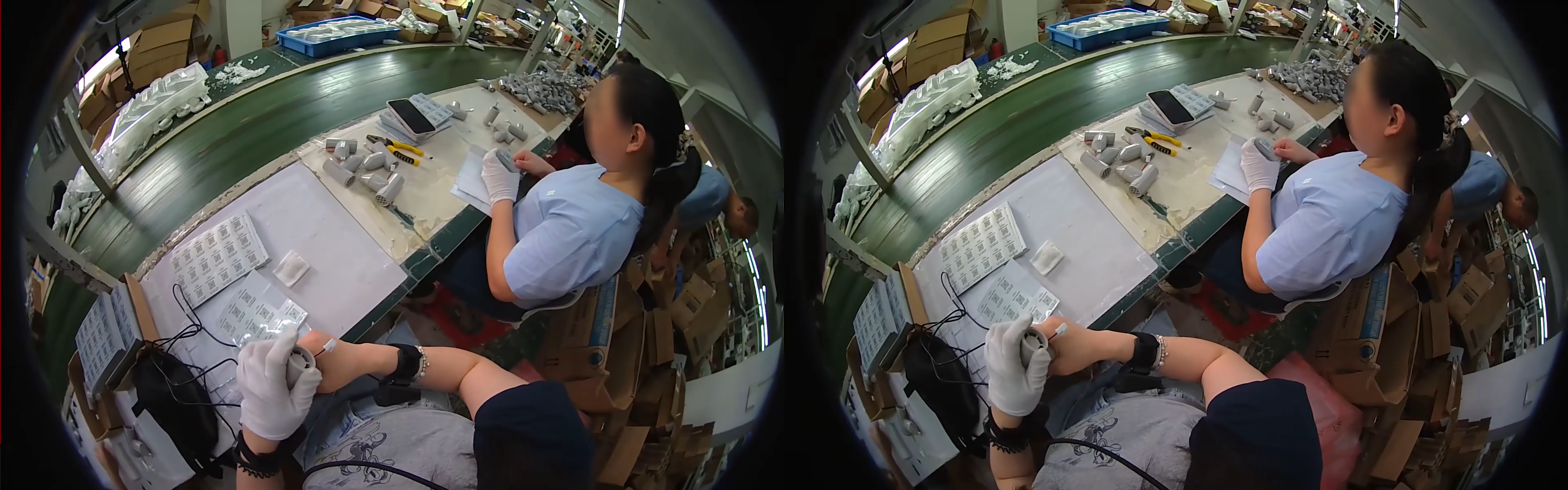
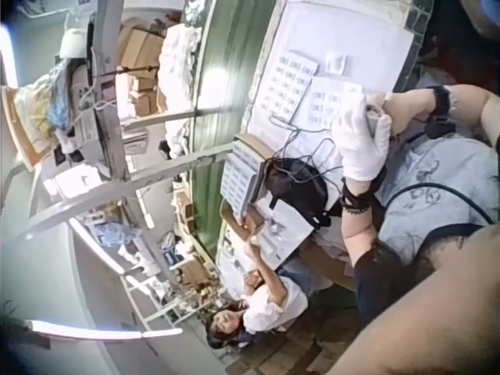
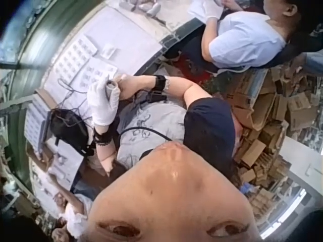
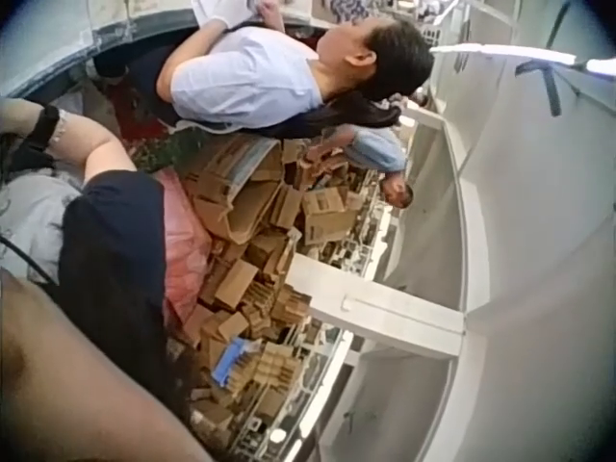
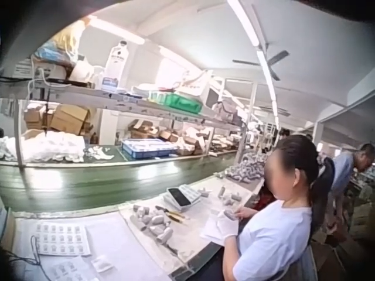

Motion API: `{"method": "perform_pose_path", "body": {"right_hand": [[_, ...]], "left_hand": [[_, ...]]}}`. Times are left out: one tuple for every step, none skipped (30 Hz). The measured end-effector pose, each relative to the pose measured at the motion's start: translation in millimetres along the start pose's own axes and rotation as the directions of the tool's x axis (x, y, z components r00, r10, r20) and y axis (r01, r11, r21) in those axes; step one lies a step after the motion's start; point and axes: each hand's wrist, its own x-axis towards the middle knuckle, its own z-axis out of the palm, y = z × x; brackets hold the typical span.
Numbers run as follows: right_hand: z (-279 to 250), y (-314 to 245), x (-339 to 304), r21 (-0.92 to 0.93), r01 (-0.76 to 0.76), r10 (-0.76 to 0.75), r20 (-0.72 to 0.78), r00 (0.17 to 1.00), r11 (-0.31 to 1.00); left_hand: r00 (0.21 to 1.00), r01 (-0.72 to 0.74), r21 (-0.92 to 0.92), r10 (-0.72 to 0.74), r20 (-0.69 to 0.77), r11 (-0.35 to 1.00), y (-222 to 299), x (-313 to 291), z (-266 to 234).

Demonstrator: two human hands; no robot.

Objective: The person picks up a gray cylinder, wipes it with a cloth, and peels a label from a sheet. They apply the label to the cylinder, smooth it down, and place the finished component onto the conveyor belt.

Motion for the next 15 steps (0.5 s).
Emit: {"method": "perform_pose_path", "body": {"right_hand": [[-1.6,-2.6,1.3,0.031,-0.018,0.019,-0.011,1.000,0.999],[-1.1,-7.6,0.8,0.064,-0.040,0.041,-0.027,0.999,0.997],[-0.4,-10.4,-0.3,0.096,-0.060,0.065,-0.042,0.997,0.994],[2.0,-8.4,-0.5,0.096,-0.060,0.064,-0.044,0.997,0.994],[7.2,-2.9,-0.6,0.158,-0.064,0.082,-0.112,0.990,0.985],[12.9,3.2,-1.0,0.219,-0.063,0.104,-0.178,0.979,0.974],[13.8,6.8,-1.0,0.278,-0.058,0.128,-0.241,0.962,0.959],[13.2,9.6,-2.2,0.275,-0.057,0.126,-0.241,0.962,0.960],[12.5,12.6,-3.3,0.234,-0.073,0.125,-0.214,0.969,0.969],[11.6,15.7,-4.2,0.193,-0.089,0.126,-0.188,0.974,0.977],[10.6,18.6,-4.7,0.151,-0.103,0.127,-0.161,0.979,0.983],[9.9,15.1,-3.8,0.152,-0.102,0.127,-0.162,0.979,0.983],[8.4,10.2,-3.7,0.091,-0.130,0.141,-0.120,0.983,0.987],[6.2,3.5,-2.8,0.028,-0.155,0.157,-0.080,0.984,0.987],[4.6,-1.0,-1.8,-0.039,-0.178,0.176,-0.044,0.983,0.983]], "left_hand": [[1.000,-0.003,0.000,0.003,-0.001,1.000,-0.7,-2.2,2.9],[0.999,-0.001,0.047,0.003,-0.047,0.999,-0.1,-6.1,5.2],[0.996,0.004,0.094,0.005,-0.092,0.996,0.1,-9.8,7.6],[0.990,0.013,0.144,0.007,-0.141,0.989,-0.4,-12.6,10.3],[0.990,0.011,0.144,0.009,-0.141,0.990,-2.1,-15.4,14.8],[0.983,0.025,0.164,0.006,-0.182,0.986,-4.8,-18.4,20.6],[0.974,0.038,0.183,0.004,-0.226,0.982,-6.8,-16.8,25.9],[0.963,0.053,0.201,0.003,-0.269,0.978,-7.3,-14.4,28.0],[0.963,0.051,0.201,0.005,-0.271,0.978,-7.6,-13.8,27.0],[0.976,0.107,0.189,-0.067,-0.205,0.976,-7.8,-14.3,23.8],[0.981,0.163,0.181,-0.139,-0.138,0.970,-6.5,-12.8,19.0],[0.975,0.219,0.176,-0.211,-0.067,0.960,-4.9,-12.4,14.5],[0.976,0.217,0.176,-0.209,-0.066,0.960,-3.3,-11.1,11.9],[0.965,0.259,0.175,-0.260,-0.020,0.950,-1.2,-8.6,10.2],[0.951,0.298,0.176,-0.307,0.026,0.938,0.5,-5.5,9.3]]}}
